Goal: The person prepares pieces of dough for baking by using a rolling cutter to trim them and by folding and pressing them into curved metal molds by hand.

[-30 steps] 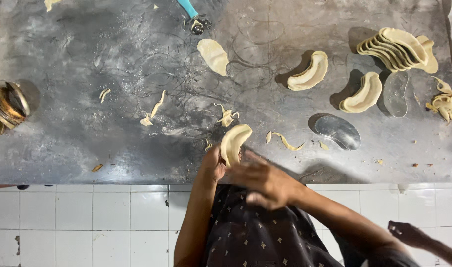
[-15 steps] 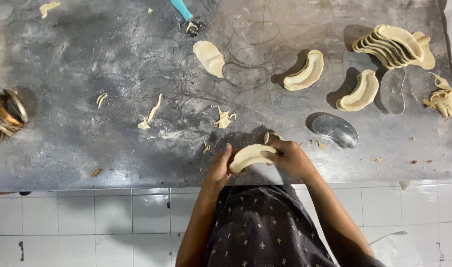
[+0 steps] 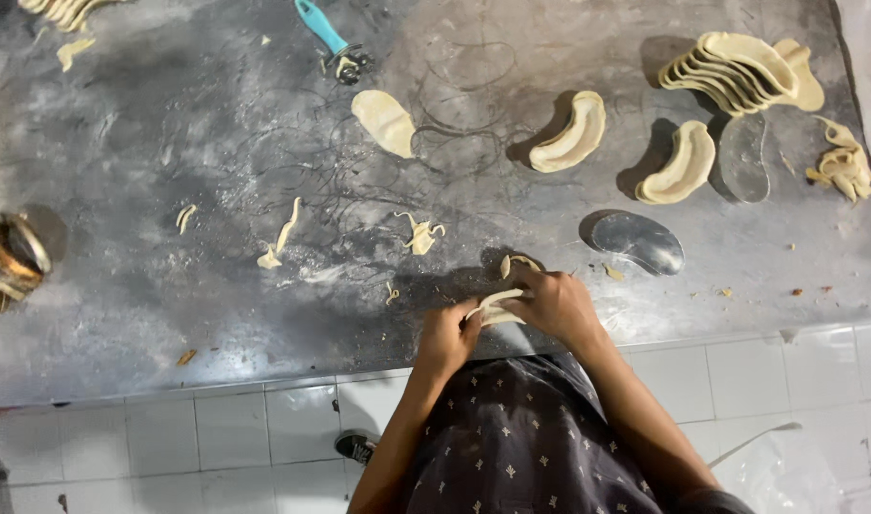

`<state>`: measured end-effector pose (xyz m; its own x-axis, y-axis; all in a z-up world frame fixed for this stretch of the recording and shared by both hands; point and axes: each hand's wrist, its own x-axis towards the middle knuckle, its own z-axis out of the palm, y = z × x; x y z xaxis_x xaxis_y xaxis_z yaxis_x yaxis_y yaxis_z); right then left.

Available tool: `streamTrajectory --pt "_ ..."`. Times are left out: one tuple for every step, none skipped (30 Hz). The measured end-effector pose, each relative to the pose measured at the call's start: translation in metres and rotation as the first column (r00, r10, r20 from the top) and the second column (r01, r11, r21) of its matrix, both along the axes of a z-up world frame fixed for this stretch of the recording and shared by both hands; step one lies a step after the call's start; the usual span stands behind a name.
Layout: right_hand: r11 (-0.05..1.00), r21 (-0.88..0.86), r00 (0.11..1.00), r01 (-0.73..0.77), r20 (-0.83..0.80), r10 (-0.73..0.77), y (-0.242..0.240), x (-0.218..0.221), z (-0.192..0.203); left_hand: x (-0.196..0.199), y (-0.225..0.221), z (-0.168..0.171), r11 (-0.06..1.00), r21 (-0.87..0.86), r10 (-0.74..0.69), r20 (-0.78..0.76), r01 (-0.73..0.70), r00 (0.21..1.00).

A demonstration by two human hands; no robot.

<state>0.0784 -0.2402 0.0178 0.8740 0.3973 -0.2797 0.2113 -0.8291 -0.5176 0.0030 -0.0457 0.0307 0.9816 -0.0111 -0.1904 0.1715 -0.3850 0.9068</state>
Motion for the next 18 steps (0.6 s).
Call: streamTrajectory --pt "1.000 0.000 1.000 0.013 0.000 -0.013 -0.002 0.003 0.003 0.003 -0.002 -0.004 1.000 0.000 -0.013 0.000 0.013 1.000" --pt "0.998 0.061 0.999 0.017 -0.035 -0.015 -0.003 0.006 0.006 0.006 -0.003 -0.007 0.999 -0.044 0.022 -0.008 -0.022 1.000" --pt "0.992 0.122 0.997 0.022 -0.070 -0.013 -0.005 0.009 0.009 0.009 -0.005 -0.011 0.995 -0.087 0.056 -0.019 -0.058 0.998" --pt "0.992 0.122 0.997 0.035 -0.070 -0.026 -0.007 0.009 0.022 0.010 -0.006 -0.007 0.995 -0.087 0.044 -0.019 -0.045 0.999" --pt "0.982 0.161 0.992 0.096 -0.099 -0.081 -0.009 0.011 0.035 0.013 -0.007 -0.004 0.988 -0.115 0.099 -0.031 -0.102 0.995" --pt "0.968 0.197 0.982 0.158 -0.130 -0.134 -0.010 0.013 0.048 0.015 -0.007 0.000 0.977 -0.142 0.154 -0.044 -0.158 0.987" --pt "0.966 0.200 0.982 0.166 -0.127 -0.142 -0.016 0.010 0.031 0.018 -0.009 -0.012 0.979 -0.140 0.145 -0.041 -0.149 0.989" --pt "0.952 0.239 0.977 0.190 -0.141 -0.160 -0.023 0.008 0.014 0.021 -0.010 -0.023 0.965 -0.169 0.195 -0.047 -0.200 0.980" --pt "0.937 0.276 0.973 0.212 -0.153 -0.175 -0.029 0.008 -0.002 0.025 -0.012 -0.035 0.947 -0.199 0.246 -0.052 -0.252 0.968" --pt "0.936 0.279 0.972 0.217 -0.149 -0.181 -0.030 0.006 -0.009 0.028 -0.013 -0.035 0.949 -0.200 0.240 -0.047 -0.244 0.970" --pt "0.925 0.261 0.955 0.277 -0.179 -0.235 -0.031 0.004 -0.017 0.027 -0.015 -0.036 0.935 -0.222 0.272 -0.053 -0.277 0.961" --pt "0.910 0.243 0.935 0.335 -0.208 -0.288 -0.032 0.001 -0.024 0.027 -0.017 -0.037 0.919 -0.245 0.304 -0.060 -0.309 0.951" --pt "0.911 0.243 0.935 0.334 -0.209 -0.287 -0.036 0.000 -0.029 0.027 -0.020 -0.041 0.919 -0.244 0.305 -0.061 -0.311 0.950" --pt "0.912 0.227 0.935 0.341 -0.185 -0.303 -0.039 -0.001 -0.033 0.027 -0.022 -0.045 0.902 -0.293 0.309 -0.075 -0.317 0.948" --pt "0.914 0.215 0.936 0.343 -0.160 -0.314 -0.040 -0.001 -0.038 0.028 -0.023 -0.050 0.882 -0.340 0.318 -0.087 -0.328 0.944" --pt "0.916 0.217 0.938 0.337 -0.160 -0.307 -0.038 0.003 -0.030 0.028 -0.022 -0.054 0.880 -0.338 0.324 -0.085 -0.333 0.942" --pt "0.921 0.225 0.944 0.319 -0.160 -0.288 -0.036 0.004 -0.023 0.026 -0.021 -0.058 0.866 -0.366 0.331 -0.095 -0.342 0.939" --pt "0.925 0.232 0.950 0.302 -0.160 -0.270 -0.034 0.005 -0.015 0.023 -0.020 -0.062 0.850 -0.394 0.337 -0.105 -0.350 0.936"
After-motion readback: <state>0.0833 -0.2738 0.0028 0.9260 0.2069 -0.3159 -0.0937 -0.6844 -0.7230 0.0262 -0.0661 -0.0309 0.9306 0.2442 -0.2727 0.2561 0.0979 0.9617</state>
